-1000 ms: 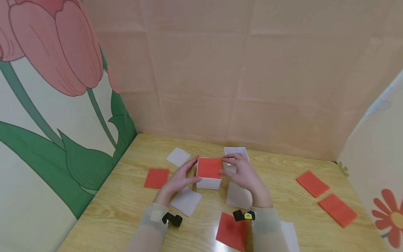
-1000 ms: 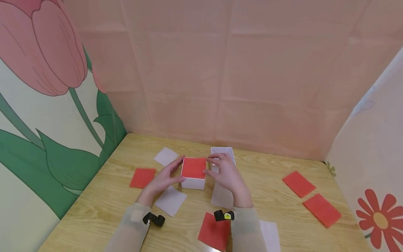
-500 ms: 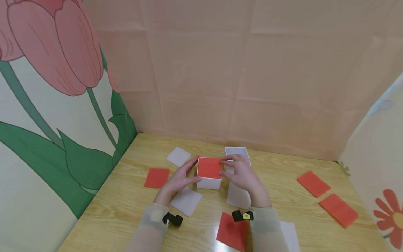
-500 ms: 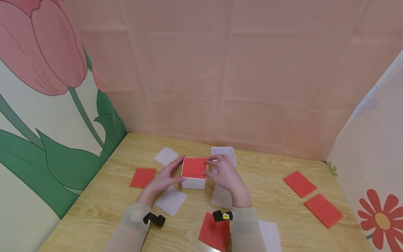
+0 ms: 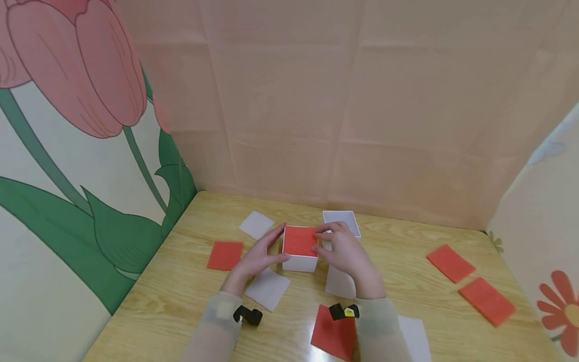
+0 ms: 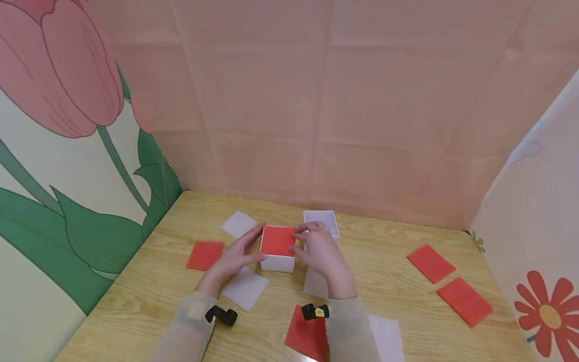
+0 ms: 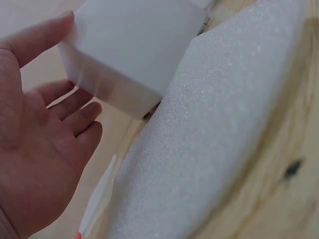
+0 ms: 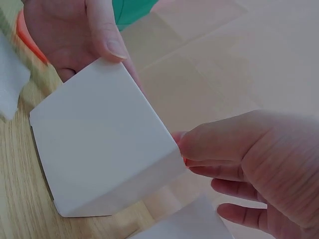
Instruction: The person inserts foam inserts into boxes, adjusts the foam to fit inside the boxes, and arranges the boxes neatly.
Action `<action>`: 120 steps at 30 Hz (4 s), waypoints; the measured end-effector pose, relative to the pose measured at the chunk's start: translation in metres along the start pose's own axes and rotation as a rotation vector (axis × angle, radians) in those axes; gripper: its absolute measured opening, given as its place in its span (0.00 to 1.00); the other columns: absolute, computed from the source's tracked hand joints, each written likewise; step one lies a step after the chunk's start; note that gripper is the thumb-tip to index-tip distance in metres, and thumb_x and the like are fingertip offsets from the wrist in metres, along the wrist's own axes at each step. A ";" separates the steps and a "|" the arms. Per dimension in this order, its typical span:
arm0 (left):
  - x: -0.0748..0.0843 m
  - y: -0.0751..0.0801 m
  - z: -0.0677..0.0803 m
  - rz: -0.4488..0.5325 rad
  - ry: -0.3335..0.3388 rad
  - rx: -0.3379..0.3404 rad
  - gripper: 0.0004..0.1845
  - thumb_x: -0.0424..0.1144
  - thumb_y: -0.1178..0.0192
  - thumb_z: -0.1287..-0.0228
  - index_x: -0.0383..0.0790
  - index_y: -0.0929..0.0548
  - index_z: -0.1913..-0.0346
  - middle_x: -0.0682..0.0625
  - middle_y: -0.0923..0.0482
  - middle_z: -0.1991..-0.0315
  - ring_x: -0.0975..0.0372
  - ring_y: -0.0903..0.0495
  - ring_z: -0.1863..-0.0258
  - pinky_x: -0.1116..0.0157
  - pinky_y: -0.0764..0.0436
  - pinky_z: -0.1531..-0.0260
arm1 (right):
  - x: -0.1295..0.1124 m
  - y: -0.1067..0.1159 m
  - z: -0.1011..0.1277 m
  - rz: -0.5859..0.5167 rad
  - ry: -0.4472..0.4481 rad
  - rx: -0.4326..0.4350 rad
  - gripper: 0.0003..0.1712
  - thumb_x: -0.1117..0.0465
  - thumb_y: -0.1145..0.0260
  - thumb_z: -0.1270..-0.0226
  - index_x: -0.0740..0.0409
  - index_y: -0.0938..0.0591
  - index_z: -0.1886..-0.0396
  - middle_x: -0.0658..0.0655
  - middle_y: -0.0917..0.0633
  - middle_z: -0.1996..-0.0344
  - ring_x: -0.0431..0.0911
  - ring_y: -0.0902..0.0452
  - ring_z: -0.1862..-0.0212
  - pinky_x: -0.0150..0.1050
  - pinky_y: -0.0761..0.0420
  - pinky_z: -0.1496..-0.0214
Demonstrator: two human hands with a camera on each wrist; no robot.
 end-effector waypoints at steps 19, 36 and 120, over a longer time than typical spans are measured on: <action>-0.001 0.000 0.000 0.017 0.007 0.001 0.49 0.41 0.26 0.31 0.46 0.42 0.13 0.50 0.45 0.14 0.50 0.48 0.15 0.48 0.46 0.18 | -0.005 -0.006 -0.001 0.025 0.005 -0.013 0.20 0.55 0.20 0.35 0.57 0.07 0.46 0.54 0.16 0.43 0.53 0.28 0.37 0.51 0.17 0.39; -0.004 -0.003 0.003 0.004 0.008 0.005 0.48 0.44 0.26 0.30 0.52 0.41 0.14 0.52 0.46 0.14 0.51 0.48 0.15 0.45 0.46 0.18 | -0.022 0.003 -0.026 0.090 0.152 -0.135 0.18 0.52 0.19 0.34 0.53 0.07 0.47 0.54 0.13 0.48 0.53 0.22 0.43 0.49 0.16 0.40; -0.002 -0.001 0.000 0.014 0.029 0.006 0.47 0.42 0.27 0.30 0.54 0.40 0.14 0.55 0.45 0.15 0.52 0.49 0.15 0.45 0.46 0.19 | -0.034 -0.017 -0.051 0.322 0.206 -0.183 0.08 0.55 0.18 0.38 0.48 0.05 0.60 0.52 0.12 0.55 0.50 0.21 0.51 0.44 0.16 0.46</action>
Point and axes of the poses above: each hand's wrist, its own z-axis away from the middle knuckle, its own y-axis out of the back of the hand, x = y × z, the point moved 1 cm from there along -z, towards the middle knuckle
